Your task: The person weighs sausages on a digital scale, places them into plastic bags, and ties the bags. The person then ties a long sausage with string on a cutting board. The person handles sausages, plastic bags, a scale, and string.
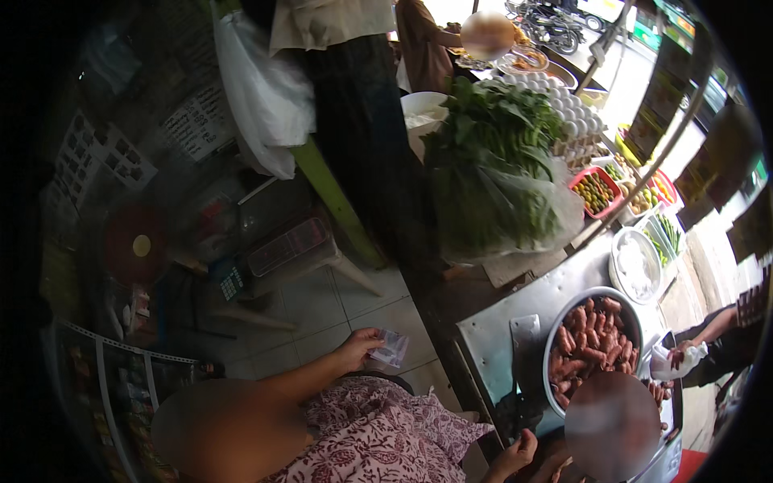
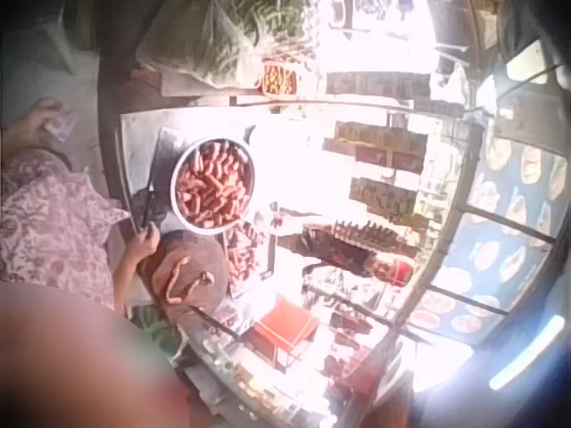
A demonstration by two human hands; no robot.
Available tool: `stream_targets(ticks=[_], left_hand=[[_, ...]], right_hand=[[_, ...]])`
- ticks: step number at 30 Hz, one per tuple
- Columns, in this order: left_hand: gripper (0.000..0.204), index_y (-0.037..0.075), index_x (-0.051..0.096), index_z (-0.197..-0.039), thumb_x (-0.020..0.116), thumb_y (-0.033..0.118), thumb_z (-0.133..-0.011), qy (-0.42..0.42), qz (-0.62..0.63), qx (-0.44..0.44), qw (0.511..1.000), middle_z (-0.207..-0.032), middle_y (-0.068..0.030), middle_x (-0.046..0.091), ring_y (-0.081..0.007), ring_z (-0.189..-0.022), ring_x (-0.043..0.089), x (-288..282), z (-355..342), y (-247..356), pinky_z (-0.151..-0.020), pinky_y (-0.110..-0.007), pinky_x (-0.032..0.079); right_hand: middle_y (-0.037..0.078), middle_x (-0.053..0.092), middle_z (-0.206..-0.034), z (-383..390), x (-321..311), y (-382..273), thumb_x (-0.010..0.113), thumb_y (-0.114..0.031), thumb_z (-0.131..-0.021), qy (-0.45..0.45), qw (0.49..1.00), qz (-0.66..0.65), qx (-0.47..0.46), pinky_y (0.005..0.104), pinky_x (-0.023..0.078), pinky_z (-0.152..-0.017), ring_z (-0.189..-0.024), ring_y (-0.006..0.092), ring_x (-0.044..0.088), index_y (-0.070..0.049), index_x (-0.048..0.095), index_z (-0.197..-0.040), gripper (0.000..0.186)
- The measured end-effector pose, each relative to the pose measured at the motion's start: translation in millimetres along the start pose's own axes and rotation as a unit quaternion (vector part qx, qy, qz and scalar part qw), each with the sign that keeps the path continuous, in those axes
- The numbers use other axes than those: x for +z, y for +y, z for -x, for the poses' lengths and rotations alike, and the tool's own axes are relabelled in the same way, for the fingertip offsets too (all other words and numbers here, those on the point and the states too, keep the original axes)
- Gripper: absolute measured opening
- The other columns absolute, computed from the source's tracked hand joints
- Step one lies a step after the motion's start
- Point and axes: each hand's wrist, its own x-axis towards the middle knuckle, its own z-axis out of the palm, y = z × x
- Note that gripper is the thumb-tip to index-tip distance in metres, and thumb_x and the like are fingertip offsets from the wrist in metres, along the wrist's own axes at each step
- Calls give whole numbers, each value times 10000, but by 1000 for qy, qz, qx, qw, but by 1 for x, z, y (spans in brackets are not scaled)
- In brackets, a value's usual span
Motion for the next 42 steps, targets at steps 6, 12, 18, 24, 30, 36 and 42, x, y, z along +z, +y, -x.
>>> stream_targets(ticks=[6,12,18,24,30,36,42], left_hand=[[106,60,625,-1002,606,89,-902,113,116,148,976,-816,-1,625,-117,-686,602,-159,-14,58,-628,-271,522],[234,91,640,-1104,613,64,-873,253,168,263,916,-932,-16,654,-129,-747,635,-287,18,128,-593,-288,514],[434,161,589,-1279,599,53,-859,370,162,313,860,-922,-24,616,-127,-686,588,-372,38,180,-511,-280,473],[383,170,599,-1266,593,185,-883,399,2,417,816,-1000,-40,612,-202,-780,614,-530,19,286,-579,-341,473],[389,148,598,-1271,597,190,-885,500,-278,279,772,-1053,-75,598,-238,-849,595,-569,-26,356,-651,-366,458],[396,126,598,-1276,601,194,-886,522,-377,181,743,-1106,-110,584,-274,-917,576,-574,-37,336,-722,-391,443],[404,104,597,-1281,604,199,-888,516,-426,168,724,-1158,-144,570,-311,-986,557,-569,-40,335,-794,-416,428]], right_hand=[[134,704,-915,80,115,-89,630,5,-883,-115,988,35,-94,339,538,-791,-863,237,659,-5,718,-994,142],[163,636,-834,9,165,-153,566,110,-774,-198,927,96,-305,396,510,-727,-767,328,630,12,638,-929,198],[198,652,-861,-24,215,-220,577,106,-745,-193,893,191,-359,444,498,-669,-766,378,639,3,658,-922,221],[183,670,-899,58,243,-267,584,-2,-812,-245,917,193,-249,410,516,-750,-861,343,654,-33,680,-927,153],[136,684,-1017,172,257,-259,579,-66,-832,-248,921,257,-156,444,533,-780,-947,346,661,-88,661,-1065,248],[138,689,-987,241,258,-268,589,-71,-859,-253,930,253,-88,440,530,-768,-929,348,668,-74,662,-1036,191],[145,688,-972,271,261,-274,593,-69,-845,-226,933,277,-42,436,530,-760,-919,345,668,-66,659,-1028,194]])
